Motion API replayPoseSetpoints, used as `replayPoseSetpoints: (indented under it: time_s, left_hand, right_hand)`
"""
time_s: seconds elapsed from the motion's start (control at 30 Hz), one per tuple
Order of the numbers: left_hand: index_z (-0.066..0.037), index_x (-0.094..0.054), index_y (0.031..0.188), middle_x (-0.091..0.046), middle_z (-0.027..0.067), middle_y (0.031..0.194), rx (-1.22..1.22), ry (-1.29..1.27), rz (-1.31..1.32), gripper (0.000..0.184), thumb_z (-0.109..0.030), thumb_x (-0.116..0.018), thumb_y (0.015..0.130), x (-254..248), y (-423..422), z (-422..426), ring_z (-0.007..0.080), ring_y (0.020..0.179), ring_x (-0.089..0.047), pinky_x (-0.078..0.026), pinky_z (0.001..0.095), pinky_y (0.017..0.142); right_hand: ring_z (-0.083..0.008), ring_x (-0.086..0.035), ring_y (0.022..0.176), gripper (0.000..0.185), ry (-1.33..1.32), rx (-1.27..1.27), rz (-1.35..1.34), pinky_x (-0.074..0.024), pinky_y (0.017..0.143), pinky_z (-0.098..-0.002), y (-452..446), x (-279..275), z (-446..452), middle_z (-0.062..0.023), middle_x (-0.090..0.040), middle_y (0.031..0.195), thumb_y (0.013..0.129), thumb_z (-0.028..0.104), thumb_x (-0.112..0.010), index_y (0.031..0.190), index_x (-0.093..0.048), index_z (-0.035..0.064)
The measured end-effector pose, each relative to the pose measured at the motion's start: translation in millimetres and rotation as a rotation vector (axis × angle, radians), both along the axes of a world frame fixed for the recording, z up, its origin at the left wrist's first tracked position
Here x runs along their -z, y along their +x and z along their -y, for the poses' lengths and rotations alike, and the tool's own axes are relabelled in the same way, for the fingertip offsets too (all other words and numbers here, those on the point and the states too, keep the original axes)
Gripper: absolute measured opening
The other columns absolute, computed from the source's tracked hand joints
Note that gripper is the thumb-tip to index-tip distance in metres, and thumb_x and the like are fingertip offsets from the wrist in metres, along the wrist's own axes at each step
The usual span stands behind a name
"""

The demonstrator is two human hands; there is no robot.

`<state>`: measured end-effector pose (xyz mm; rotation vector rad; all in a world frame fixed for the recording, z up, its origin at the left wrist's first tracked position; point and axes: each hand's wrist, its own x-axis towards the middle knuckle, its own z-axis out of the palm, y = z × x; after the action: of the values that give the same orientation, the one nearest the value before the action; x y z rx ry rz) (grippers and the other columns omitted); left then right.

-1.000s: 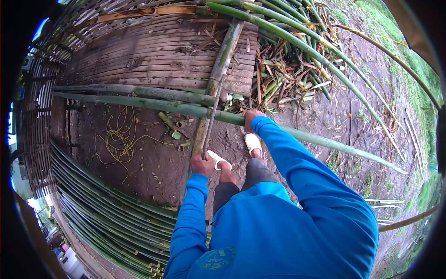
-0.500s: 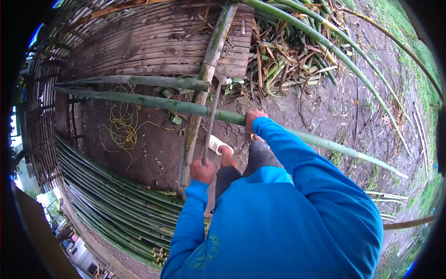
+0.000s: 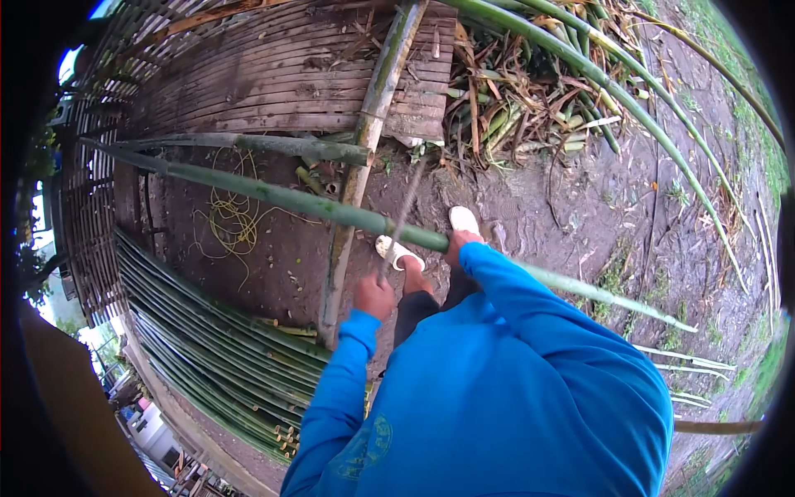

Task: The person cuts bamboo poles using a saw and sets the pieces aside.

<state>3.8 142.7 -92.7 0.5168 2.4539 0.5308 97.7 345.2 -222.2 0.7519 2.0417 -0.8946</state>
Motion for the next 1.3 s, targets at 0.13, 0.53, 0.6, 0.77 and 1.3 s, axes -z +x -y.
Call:
replayPoseSetpoints:
  time_s: [0.13,0.53,0.6,0.77,1.3]
  left_hand:
    - [-0.001,-0.056,0.075,-0.055,0.0249,0.067,-0.012,0.059,0.062,0.012,-0.012,-0.052,0.074,9.4,40.5,-4.4,0.0454,0.066,-0.054,-0.041,0.0515,0.057]
    - [0.001,-0.052,0.076,-0.055,0.0251,0.068,-0.069,-0.062,0.14,0.01,-0.009,-0.054,0.073,1.7,36.5,-31.5,0.0456,0.068,-0.053,-0.041,0.0517,0.059]
    - [0.001,-0.052,0.076,-0.055,0.0253,0.068,-0.053,-0.05,0.137,0.011,-0.009,-0.054,0.072,-4.0,35.2,-28.6,0.0456,0.068,-0.053,-0.041,0.0517,0.059]
    - [0.001,-0.057,0.081,-0.054,0.024,0.066,-0.03,-0.014,0.053,0.016,-0.008,-0.054,0.068,-72.0,79.7,44.1,0.0427,0.065,-0.055,-0.043,0.0496,0.058]
    - [-0.002,-0.06,0.094,-0.058,0.0213,0.069,-0.031,-0.159,0.235,0.028,-0.01,-0.059,0.067,-115.8,99.8,94.3,0.0389,0.066,-0.058,-0.045,0.0473,0.058]
  right_hand:
    - [-0.0311,-0.057,0.103,0.046,-0.063,-0.039,0.177,-0.0458,0.091,-0.039,17.7,6.2,-1.8,-0.0163,-0.06,0.108,0.066,0.023,-0.062,0.111,-0.059,0.0163]
    - [-0.0337,-0.062,0.091,0.054,-0.095,-0.183,-0.044,-0.0486,0.083,-0.0412,-25.7,-0.2,7.2,-0.0173,-0.064,0.095,0.064,0.048,-0.066,0.104,-0.061,0.0119]
    - [-0.0332,-0.062,0.091,0.055,-0.157,-0.104,-0.079,-0.049,0.082,-0.0412,-29.1,11.5,17.5,-0.0175,-0.064,0.096,0.064,0.049,-0.066,0.103,-0.061,0.0113]
    - [-0.0325,-0.061,0.094,0.034,-0.139,-0.111,-0.039,-0.0488,0.083,-0.0415,-30.5,3.2,20.5,-0.0154,-0.064,0.097,0.069,0.017,-0.056,0.103,-0.061,0.0136]
    - [-0.0267,-0.063,0.093,0.039,0.06,-0.163,-0.005,-0.0446,0.079,-0.044,-24.9,13.3,39.8,-0.0104,-0.066,0.095,0.07,0.027,-0.056,0.109,-0.057,0.023]
